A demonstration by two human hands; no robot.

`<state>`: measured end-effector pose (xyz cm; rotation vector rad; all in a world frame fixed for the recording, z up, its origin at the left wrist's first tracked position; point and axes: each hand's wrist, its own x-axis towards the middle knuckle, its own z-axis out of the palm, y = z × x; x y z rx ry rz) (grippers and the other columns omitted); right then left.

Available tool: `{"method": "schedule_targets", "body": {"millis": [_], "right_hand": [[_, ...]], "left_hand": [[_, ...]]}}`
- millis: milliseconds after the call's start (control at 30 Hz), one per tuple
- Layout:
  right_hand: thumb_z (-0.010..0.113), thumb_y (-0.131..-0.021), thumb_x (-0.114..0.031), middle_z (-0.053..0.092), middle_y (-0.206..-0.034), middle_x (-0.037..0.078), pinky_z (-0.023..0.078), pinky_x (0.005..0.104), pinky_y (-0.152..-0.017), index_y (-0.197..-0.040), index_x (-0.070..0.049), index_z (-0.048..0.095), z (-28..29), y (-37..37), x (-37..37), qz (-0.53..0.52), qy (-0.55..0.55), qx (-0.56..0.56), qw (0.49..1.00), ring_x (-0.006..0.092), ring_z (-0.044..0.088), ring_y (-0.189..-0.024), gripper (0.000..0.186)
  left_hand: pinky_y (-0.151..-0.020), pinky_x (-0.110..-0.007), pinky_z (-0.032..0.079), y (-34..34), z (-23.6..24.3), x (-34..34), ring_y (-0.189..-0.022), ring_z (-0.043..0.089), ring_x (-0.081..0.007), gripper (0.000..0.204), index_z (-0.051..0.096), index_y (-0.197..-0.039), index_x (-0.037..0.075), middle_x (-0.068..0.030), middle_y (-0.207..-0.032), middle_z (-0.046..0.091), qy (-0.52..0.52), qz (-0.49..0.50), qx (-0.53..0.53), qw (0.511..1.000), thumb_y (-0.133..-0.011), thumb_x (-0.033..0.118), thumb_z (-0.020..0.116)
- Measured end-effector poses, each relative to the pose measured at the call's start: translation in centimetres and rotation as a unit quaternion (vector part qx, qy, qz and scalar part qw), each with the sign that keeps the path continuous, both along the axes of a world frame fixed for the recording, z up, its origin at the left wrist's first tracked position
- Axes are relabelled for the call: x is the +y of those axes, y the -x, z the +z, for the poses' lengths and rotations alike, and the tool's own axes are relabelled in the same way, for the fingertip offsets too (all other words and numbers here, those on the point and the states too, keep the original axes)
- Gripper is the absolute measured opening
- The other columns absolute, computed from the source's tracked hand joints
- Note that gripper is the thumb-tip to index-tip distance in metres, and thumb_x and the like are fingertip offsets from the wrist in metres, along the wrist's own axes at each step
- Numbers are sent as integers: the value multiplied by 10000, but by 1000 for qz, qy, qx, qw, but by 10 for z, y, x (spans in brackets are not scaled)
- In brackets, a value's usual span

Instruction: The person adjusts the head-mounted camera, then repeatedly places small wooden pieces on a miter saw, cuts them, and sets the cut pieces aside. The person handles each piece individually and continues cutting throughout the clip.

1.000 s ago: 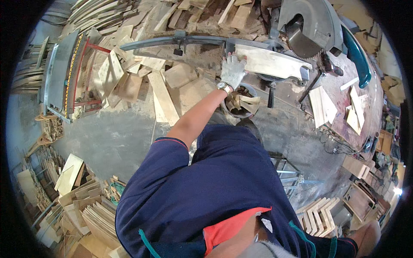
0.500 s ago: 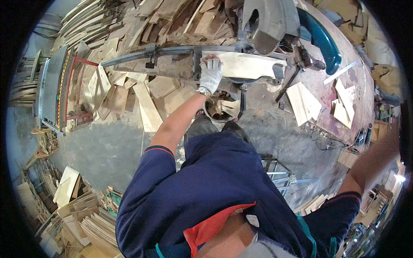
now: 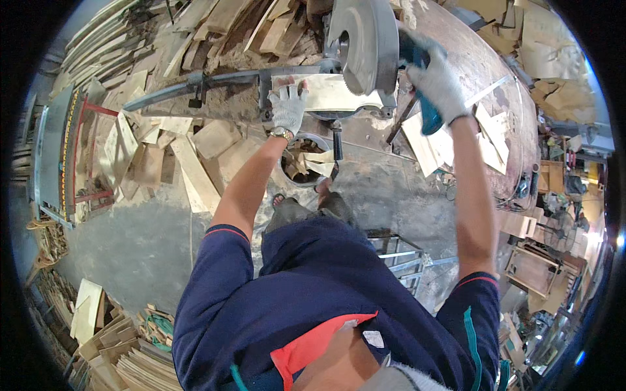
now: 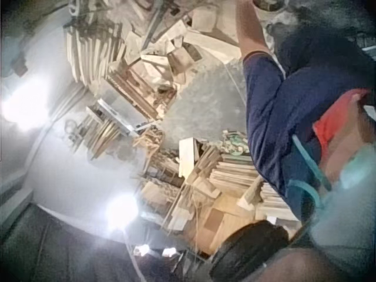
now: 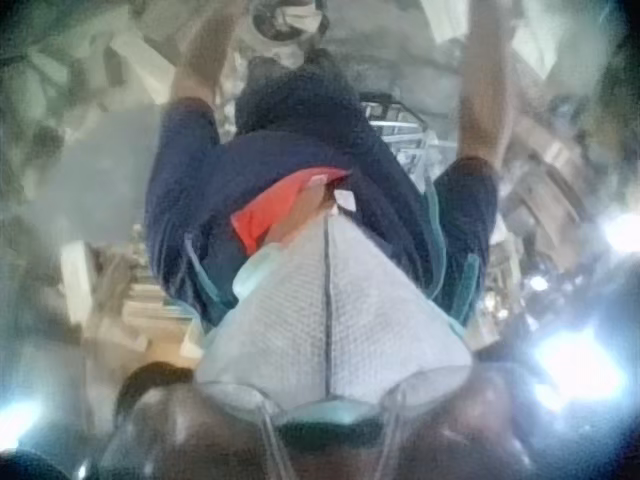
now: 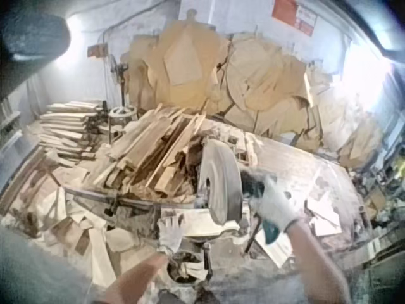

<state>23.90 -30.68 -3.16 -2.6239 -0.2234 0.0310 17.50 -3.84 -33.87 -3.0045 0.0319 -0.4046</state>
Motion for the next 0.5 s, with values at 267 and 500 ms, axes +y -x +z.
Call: {"method": "schedule_targets", "body": {"millis": [267,500], "right_hand": [[775,-800,-266,733,-915,210,587,436,-724,-1147,40,617,-47,45,1,-97,-19,50,994,332,750,-740,489],[664,-944,-171,677,-763,117,568,361,-555,-1098,61,617,27,7,12,-23,-48,136,989,202,667,-557,282]], "left_hand": [[-1104,-668,351,6,52,7,-1268,539,-370,699,608,-1370,86,-166,-1334,574,135,-113,47,983,-803,461,770],[-1157,-628,324,-1,31,16,-1343,519,-389,688,582,-1412,66,-192,-1480,546,59,-157,53,984,-911,529,673]]}}
